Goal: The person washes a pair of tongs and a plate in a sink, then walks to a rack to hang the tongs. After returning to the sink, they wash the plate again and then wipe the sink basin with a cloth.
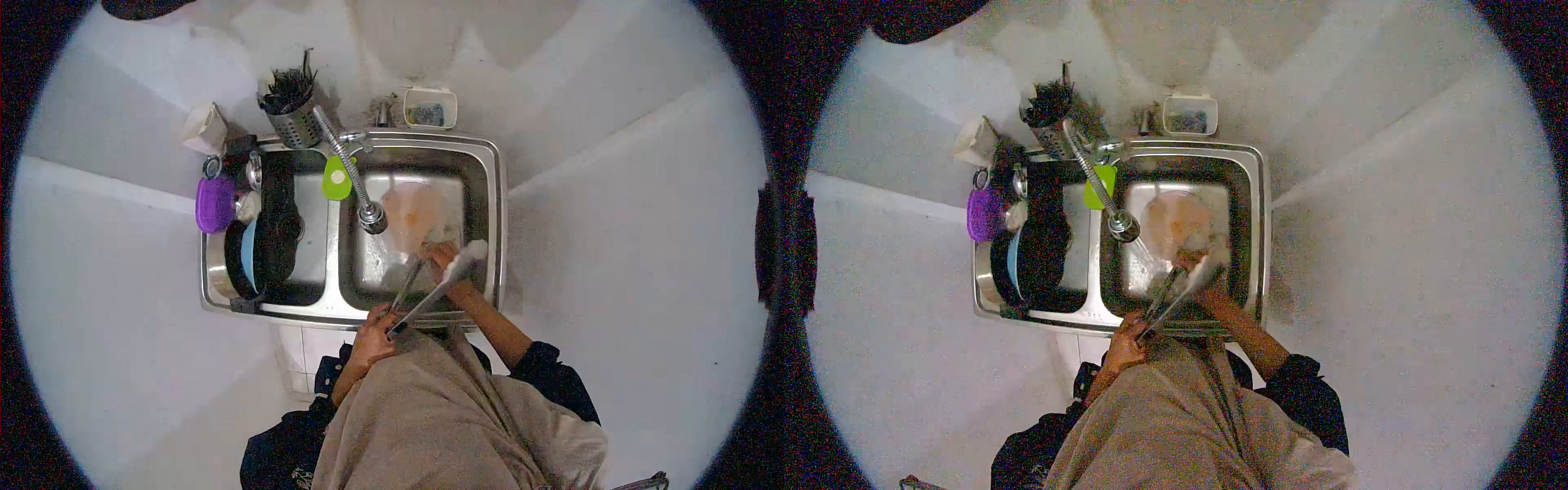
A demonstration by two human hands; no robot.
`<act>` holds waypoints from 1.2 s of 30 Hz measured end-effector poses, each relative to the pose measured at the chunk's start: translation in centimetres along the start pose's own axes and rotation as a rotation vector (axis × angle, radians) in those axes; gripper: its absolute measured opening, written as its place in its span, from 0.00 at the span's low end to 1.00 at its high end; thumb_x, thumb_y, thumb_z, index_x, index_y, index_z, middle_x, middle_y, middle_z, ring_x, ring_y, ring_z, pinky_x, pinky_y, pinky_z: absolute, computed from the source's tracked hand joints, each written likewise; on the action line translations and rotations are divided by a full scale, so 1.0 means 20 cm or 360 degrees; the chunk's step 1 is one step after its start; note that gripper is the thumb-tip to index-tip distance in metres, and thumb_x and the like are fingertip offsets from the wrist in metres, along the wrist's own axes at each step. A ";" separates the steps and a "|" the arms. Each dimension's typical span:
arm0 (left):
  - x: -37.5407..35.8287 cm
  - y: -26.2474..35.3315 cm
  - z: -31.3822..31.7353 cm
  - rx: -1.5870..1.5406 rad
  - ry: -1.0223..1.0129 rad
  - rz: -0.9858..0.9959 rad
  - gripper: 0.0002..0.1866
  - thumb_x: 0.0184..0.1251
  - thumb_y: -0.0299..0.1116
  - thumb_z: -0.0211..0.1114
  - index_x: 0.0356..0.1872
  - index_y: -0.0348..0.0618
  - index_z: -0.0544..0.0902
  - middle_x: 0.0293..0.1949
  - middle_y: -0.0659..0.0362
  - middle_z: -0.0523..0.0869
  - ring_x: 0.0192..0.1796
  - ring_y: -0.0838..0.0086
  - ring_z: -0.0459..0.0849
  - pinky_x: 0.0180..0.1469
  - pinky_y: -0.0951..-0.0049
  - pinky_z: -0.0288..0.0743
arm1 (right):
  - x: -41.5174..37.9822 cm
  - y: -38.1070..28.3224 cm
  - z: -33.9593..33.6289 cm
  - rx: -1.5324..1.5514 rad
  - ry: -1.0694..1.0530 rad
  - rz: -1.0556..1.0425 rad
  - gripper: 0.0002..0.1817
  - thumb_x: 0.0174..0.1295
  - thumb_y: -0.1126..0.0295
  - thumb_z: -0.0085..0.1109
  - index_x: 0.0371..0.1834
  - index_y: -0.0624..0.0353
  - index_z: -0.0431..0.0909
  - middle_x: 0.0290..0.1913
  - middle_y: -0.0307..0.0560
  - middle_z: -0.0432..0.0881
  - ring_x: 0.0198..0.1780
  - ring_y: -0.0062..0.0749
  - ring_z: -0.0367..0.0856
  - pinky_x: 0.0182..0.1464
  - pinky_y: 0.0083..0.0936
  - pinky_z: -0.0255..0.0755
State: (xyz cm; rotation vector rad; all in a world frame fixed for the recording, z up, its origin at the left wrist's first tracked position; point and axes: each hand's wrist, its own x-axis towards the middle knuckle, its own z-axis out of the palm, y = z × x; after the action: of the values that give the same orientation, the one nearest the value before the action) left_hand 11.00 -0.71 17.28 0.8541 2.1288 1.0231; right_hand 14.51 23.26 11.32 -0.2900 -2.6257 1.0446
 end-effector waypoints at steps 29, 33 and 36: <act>-0.01 -0.03 0.05 0.0042 0.0053 -0.0116 0.18 0.54 0.37 0.66 0.46 0.44 0.79 0.55 0.46 0.72 0.55 0.53 0.74 0.55 0.59 0.71 | 0.12 0.15 -0.09 0.0696 0.0378 0.0513 0.11 0.59 0.72 0.53 0.46 0.55 0.73 0.41 0.42 0.77 0.44 0.34 0.75 0.49 0.28 0.69; 0.01 -0.07 0.06 0.0101 0.0053 -0.0371 0.19 0.58 0.42 0.61 0.47 0.43 0.79 0.54 0.43 0.72 0.51 0.49 0.76 0.54 0.57 0.71 | 0.17 -0.12 -0.33 0.0360 0.0922 0.0775 0.11 0.53 0.74 0.57 0.41 0.60 0.77 0.39 0.46 0.79 0.42 0.35 0.75 0.47 0.29 0.68; 0.01 -0.12 0.08 0.0169 0.0048 -0.0443 0.19 0.61 0.43 0.58 0.48 0.42 0.78 0.54 0.41 0.71 0.48 0.45 0.77 0.53 0.56 0.71 | 0.11 -0.27 -0.35 -0.0116 0.0917 0.0257 0.12 0.51 0.75 0.58 0.41 0.60 0.77 0.39 0.48 0.79 0.42 0.40 0.76 0.46 0.32 0.69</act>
State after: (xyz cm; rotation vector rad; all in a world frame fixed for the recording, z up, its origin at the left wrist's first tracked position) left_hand 11.45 -1.12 14.40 0.5711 2.2665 0.7900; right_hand 14.44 24.41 20.28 -0.7121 -2.1427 0.7638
